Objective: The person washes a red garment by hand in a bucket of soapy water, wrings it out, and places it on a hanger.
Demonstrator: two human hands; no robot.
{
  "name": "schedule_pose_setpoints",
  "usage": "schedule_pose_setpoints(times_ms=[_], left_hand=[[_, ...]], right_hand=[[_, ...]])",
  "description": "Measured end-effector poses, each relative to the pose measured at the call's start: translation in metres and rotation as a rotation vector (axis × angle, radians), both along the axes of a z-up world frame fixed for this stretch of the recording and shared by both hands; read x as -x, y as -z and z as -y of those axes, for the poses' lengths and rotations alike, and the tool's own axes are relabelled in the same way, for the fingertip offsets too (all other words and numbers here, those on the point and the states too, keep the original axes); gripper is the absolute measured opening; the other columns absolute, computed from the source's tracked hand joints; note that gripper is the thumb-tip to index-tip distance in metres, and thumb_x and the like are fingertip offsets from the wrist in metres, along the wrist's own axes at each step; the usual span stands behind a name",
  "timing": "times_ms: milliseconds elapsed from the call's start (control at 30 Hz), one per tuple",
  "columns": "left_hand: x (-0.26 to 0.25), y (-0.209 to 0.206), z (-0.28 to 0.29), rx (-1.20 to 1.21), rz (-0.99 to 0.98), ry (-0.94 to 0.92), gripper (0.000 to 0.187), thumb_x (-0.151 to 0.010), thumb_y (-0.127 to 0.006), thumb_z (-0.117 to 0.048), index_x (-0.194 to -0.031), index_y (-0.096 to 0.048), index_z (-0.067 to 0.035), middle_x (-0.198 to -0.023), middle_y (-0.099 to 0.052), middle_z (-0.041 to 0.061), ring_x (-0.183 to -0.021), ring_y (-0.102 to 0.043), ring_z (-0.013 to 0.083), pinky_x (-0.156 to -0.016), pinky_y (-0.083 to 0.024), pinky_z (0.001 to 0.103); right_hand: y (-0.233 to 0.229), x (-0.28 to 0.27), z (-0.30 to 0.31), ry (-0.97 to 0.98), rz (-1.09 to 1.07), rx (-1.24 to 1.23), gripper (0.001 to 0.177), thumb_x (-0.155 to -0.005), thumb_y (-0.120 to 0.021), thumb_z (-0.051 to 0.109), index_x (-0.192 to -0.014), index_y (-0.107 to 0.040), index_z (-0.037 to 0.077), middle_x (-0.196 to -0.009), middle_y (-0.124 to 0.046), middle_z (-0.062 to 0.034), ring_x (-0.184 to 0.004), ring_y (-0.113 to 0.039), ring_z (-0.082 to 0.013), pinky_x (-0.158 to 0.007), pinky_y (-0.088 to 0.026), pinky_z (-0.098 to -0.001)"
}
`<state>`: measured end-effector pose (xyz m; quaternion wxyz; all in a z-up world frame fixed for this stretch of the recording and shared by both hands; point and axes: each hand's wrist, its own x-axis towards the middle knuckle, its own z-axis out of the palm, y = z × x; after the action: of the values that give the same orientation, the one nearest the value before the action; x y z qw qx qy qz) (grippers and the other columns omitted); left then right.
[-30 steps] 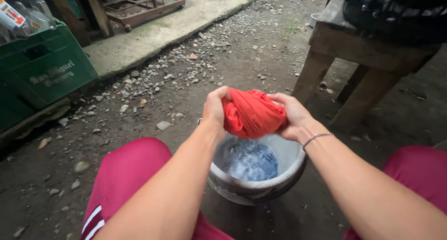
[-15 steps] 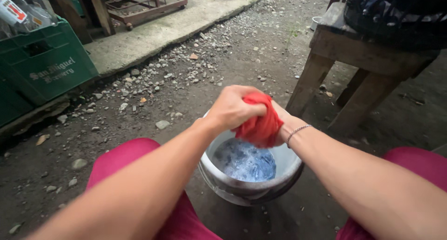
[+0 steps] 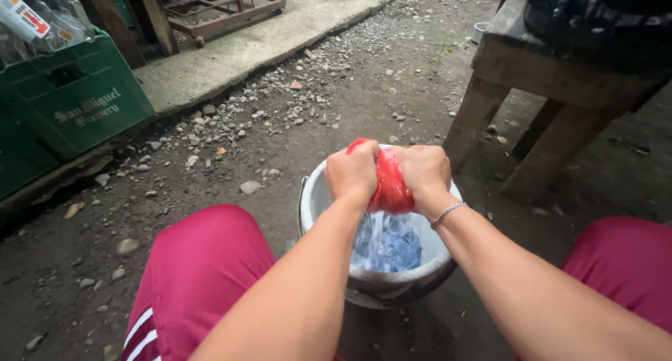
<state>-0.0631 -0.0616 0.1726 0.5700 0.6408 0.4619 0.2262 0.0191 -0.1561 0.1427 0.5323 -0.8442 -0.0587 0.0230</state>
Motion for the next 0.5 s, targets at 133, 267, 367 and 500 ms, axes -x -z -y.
schedule_pose_setpoints(times_ms=[133,267,367,500], left_hand=[[0.001,0.013,-0.001,0.169,0.023,-0.015,0.041,-0.066,-0.073,-0.032,-0.090,-0.080,0.001,-0.100,-0.077,0.019,-0.097,-0.074,0.0311,-0.089,-0.053,0.041],[0.001,0.015,-0.003,0.224,0.099,0.044,0.037,-0.064,-0.070,-0.024,-0.083,-0.078,0.005,-0.090,-0.078,0.018,-0.086,-0.073,0.0262,-0.081,-0.055,0.039],[0.001,0.023,-0.006,0.237,0.188,0.116,0.031,-0.065,-0.068,-0.022,-0.081,-0.075,0.004,-0.085,-0.077,0.015,-0.078,-0.068,0.0241,-0.074,-0.053,0.039],[-0.001,0.051,-0.018,0.242,0.279,0.188,0.022,-0.070,-0.067,-0.016,-0.083,-0.076,0.000,-0.084,-0.075,0.011,-0.075,-0.067,0.0220,-0.072,-0.053,0.036]], right_hand=[[-0.008,0.011,0.007,-0.028,0.166,0.305,0.034,-0.080,-0.076,0.035,-0.070,-0.075,0.003,-0.066,-0.069,-0.0180,-0.061,-0.068,-0.0290,-0.063,-0.052,-0.0408],[0.004,0.000,0.002,-0.026,-0.009,0.098,0.029,-0.078,-0.078,0.031,-0.076,-0.076,0.002,-0.072,-0.072,-0.0114,-0.066,-0.068,-0.0227,-0.063,-0.053,-0.0386],[0.019,-0.021,0.001,-0.099,-0.304,-0.225,0.027,-0.084,-0.075,0.021,-0.084,-0.073,-0.007,-0.082,-0.075,-0.0100,-0.070,-0.069,-0.0186,-0.062,-0.055,-0.0381],[0.047,-0.034,-0.002,-0.141,-0.551,-0.404,0.025,-0.091,-0.068,0.020,-0.100,-0.074,-0.003,-0.092,-0.075,-0.0099,-0.073,-0.071,-0.0193,-0.066,-0.058,-0.0374]])
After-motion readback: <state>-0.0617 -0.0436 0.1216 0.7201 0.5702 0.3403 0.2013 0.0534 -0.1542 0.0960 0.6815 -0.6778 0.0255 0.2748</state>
